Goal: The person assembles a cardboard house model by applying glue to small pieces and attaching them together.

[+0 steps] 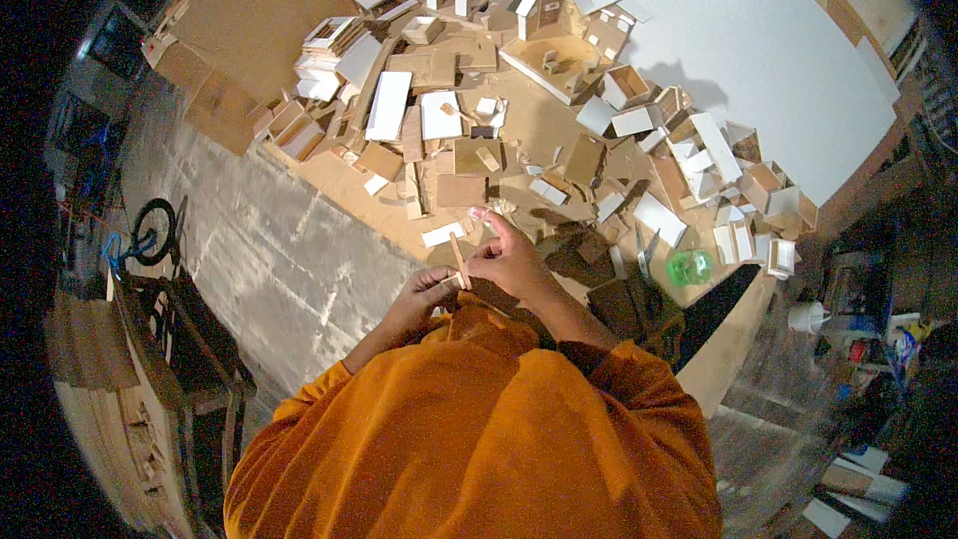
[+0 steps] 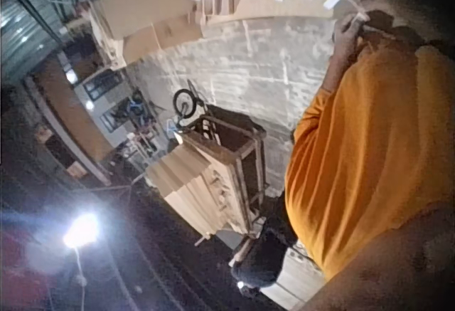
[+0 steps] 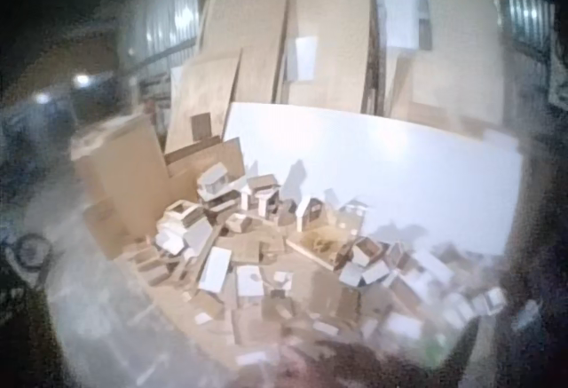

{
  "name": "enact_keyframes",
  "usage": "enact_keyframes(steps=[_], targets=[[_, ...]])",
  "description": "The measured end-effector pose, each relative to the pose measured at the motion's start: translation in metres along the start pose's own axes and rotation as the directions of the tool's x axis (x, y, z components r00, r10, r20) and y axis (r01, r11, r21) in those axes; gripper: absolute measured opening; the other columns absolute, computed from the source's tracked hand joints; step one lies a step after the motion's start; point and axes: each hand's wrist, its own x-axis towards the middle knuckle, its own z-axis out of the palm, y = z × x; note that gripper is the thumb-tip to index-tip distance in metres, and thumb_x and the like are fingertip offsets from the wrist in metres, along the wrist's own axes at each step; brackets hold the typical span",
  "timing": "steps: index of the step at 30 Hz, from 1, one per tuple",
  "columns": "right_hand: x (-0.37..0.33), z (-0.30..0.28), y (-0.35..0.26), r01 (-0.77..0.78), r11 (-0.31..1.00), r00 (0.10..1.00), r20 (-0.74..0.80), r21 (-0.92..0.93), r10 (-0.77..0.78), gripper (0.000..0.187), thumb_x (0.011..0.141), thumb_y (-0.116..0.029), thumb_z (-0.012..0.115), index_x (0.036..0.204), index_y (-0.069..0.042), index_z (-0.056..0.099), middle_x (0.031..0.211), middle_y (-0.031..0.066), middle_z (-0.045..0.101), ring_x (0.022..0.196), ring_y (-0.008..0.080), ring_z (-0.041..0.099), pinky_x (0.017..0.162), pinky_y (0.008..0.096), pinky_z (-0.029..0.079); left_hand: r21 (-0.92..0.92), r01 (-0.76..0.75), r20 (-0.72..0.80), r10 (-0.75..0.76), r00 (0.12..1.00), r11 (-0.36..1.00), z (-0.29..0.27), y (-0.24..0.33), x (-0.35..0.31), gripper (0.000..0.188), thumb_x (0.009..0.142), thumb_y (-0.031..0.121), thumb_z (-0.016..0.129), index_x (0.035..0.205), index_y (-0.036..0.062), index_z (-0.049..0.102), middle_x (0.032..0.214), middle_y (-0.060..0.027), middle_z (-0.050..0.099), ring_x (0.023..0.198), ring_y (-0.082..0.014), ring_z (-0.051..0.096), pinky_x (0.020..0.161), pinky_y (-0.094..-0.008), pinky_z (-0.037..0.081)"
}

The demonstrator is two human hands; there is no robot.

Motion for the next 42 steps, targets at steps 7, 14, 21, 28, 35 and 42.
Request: enact_keyframes(steps=[7,14,21,28,35,42], targets=[[-0.009,-0.008,0.008,-0.041,0.999,0.999,-0.012,0.008,0.041,0.074,0.074,-0.003,0.071,0.139,-0.004,0.036,0.08,0.0036,0.062,0.075,0.0091,0.057,0.07,0.0234,0.044,0.02,-0.002,0.012,0.002,1.0,1.0,0.007,-0.003,-0.001,0.015,0.094,0.017,0.056,0.095,0.006,0.066,0.077,0.002,0.061,0.067,-0.0068,0.054,0.063,-0.0223,0.044],[-0.022,-0.019,0.0,-0.055,0.958,0.997,-0.031,0.28,0.066,0.074,0.074,-0.006,0.069,0.14,-0.006,0.035,0.085,0.0061,0.063,0.077,0.0124,0.06,0.065,0.0265,0.047,0.396,-0.103,0.008,0.109,0.994,0.913,0.01,-0.015,0.013,0.017,0.092,0.018,0.058,0.094,0.0029,0.064,0.073,-0.002,0.061,0.068,-0.0134,0.058,0.063,-0.0281,0.046],[-0.04,-0.043,0.012,-0.021,0.86,0.998,-0.043,0.509,0.05,0.076,0.079,-0.004,0.066,0.145,-0.013,0.029,0.092,0.0042,0.056,0.075,0.0099,0.053,0.064,0.0238,0.042,0.928,-0.202,0.083,0.356,0.931,0.313,0.031,0.007,0.045,0.021,0.084,0.022,0.059,0.097,0.0065,0.065,0.077,-0.0172,0.063,0.075,-0.0356,0.062,0.072,-0.0421,0.05],[-0.057,-0.054,0.013,0.032,0.784,0.981,-0.171,0.62,0.096,0.077,0.077,-0.006,0.068,0.143,-0.014,0.031,0.087,0.0036,0.059,0.062,0.0108,0.052,0.055,0.0225,0.041,0.914,-0.387,0.225,0.642,0.733,0.121,0.06,0.037,0.045,0.039,0.072,0.01,0.067,0.111,0.012,0.064,0.123,-0.0142,0.053,0.109,-0.0367,0.052,0.088,-0.0433,0.048],[-0.072,-0.058,0.034,-0.042,0.678,0.998,-0.006,0.734,0.067,0.065,0.077,-0.003,0.067,0.135,-0.012,0.039,0.082,0.0041,0.062,0.061,0.0116,0.053,0.055,0.0237,0.042,0.68,-0.723,0.621,0.624,0.474,-0.127,0.086,0.054,0.043,0.04,0.069,0.005,0.071,0.108,0.0141,0.068,0.117,-0.0089,0.06,0.111,-0.0332,0.055,0.089,-0.0405,0.05],[-0.119,-0.078,0.034,0.119,0.979,0.956,-0.284,0.167,-0.068,0.066,0.087,-0.008,0.064,0.143,-0.01,0.03,0.091,0.0075,0.065,0.077,0.0145,0.062,0.062,0.0266,0.052,0.655,-0.607,0.37,0.509,0.777,0.45,0.097,0.039,0.033,0.012,0.081,0.007,0.068,0.093,0.0038,0.069,0.091,-0.0101,0.068,0.082,-0.0241,0.064,0.076,-0.032,0.051]])
